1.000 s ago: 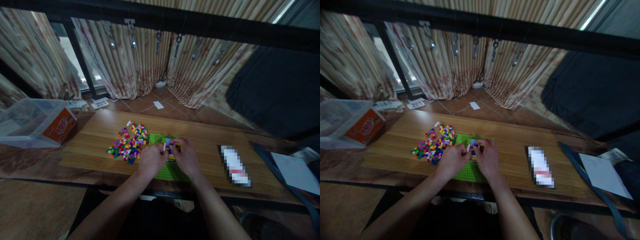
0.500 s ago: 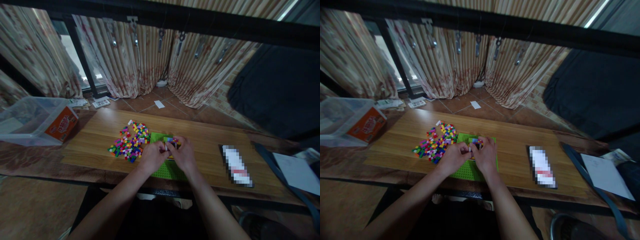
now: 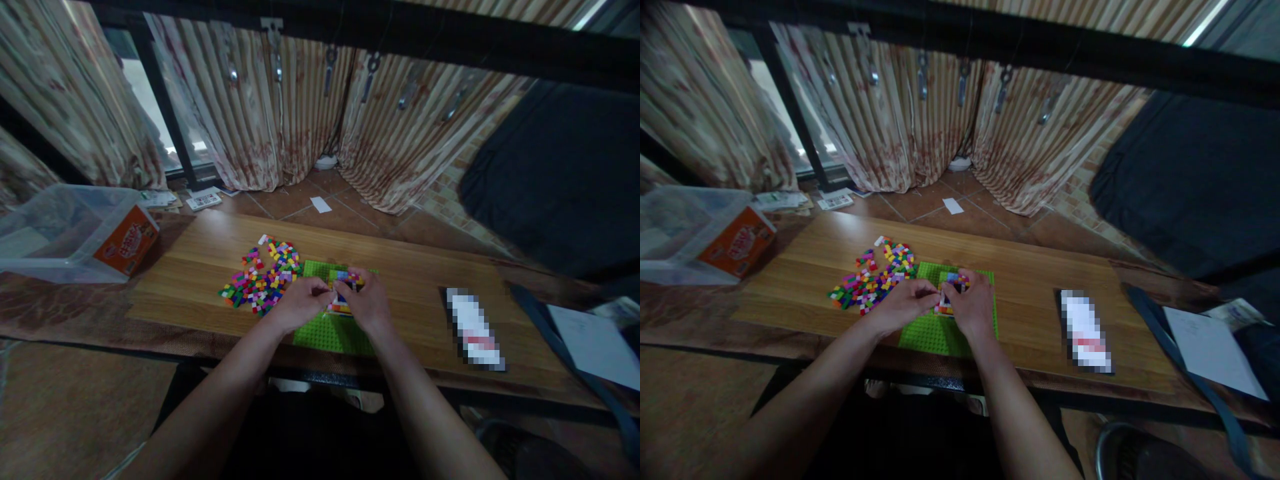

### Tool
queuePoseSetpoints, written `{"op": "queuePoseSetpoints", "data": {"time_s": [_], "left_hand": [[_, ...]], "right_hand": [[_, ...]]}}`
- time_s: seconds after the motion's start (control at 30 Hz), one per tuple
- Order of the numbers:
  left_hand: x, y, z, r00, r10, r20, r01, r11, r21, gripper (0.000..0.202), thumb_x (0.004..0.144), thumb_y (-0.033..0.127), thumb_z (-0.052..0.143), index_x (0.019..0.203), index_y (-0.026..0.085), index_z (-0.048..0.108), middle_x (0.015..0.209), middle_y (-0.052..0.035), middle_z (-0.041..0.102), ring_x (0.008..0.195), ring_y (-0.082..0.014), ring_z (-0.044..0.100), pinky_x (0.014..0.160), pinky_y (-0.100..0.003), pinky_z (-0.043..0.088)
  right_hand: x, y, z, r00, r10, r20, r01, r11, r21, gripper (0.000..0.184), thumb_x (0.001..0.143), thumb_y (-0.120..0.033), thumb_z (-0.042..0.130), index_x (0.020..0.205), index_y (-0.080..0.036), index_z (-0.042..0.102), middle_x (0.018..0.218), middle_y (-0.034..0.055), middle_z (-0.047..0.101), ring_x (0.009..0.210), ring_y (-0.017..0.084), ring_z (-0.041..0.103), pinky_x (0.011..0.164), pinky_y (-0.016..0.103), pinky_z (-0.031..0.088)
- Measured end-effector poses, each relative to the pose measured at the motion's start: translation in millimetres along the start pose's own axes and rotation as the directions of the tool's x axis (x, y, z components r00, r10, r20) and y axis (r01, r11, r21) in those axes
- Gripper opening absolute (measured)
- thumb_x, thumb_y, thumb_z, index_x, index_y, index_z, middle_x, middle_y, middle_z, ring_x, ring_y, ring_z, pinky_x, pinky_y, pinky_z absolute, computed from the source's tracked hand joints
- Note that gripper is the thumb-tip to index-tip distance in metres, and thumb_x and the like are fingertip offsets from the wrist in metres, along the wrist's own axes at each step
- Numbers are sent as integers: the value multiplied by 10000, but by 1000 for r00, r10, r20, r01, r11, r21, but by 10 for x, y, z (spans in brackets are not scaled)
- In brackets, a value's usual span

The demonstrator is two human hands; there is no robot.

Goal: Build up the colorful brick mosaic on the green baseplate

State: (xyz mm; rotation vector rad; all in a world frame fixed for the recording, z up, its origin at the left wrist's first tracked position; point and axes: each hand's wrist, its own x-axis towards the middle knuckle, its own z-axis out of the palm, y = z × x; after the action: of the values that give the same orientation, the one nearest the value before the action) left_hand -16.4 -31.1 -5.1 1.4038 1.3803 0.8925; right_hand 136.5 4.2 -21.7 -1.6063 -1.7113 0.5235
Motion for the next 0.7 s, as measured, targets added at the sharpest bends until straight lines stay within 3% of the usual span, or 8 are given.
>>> {"op": "queuePoseSetpoints", "data": {"time_s": [0.43,0.6,0.7], "left_hand": [[76,10,69,982,-188,-27,184,978,-100,111,694,159,642,597,151,588,449,58,502,438,-80,448,475,-209,335],[48,-26,114,990,-124,-69,118,989,-92,92,694,193,646,621,155,604,496,52,538,471,-86,470,494,-212,351],[47,-55,-2,997,-58,-50,55,996,-69,166,745,280,619,632,158,607,508,54,518,481,-85,455,502,-212,352]], "right_hand": [[-4,24,21,1000,8,1,-8,1000,-6,441,711,-462,672,1035,-164,695,1034,126,672,979,287,607,907,462,453],[-9,25,19,1000,-8,10,8,1000,8,458,709,-476,673,1034,-154,690,1020,130,678,985,290,607,906,465,453],[-9,54,-2,999,-24,41,22,999,48,506,749,-523,624,1064,-132,684,1049,150,677,1005,293,607,913,470,453]]}}
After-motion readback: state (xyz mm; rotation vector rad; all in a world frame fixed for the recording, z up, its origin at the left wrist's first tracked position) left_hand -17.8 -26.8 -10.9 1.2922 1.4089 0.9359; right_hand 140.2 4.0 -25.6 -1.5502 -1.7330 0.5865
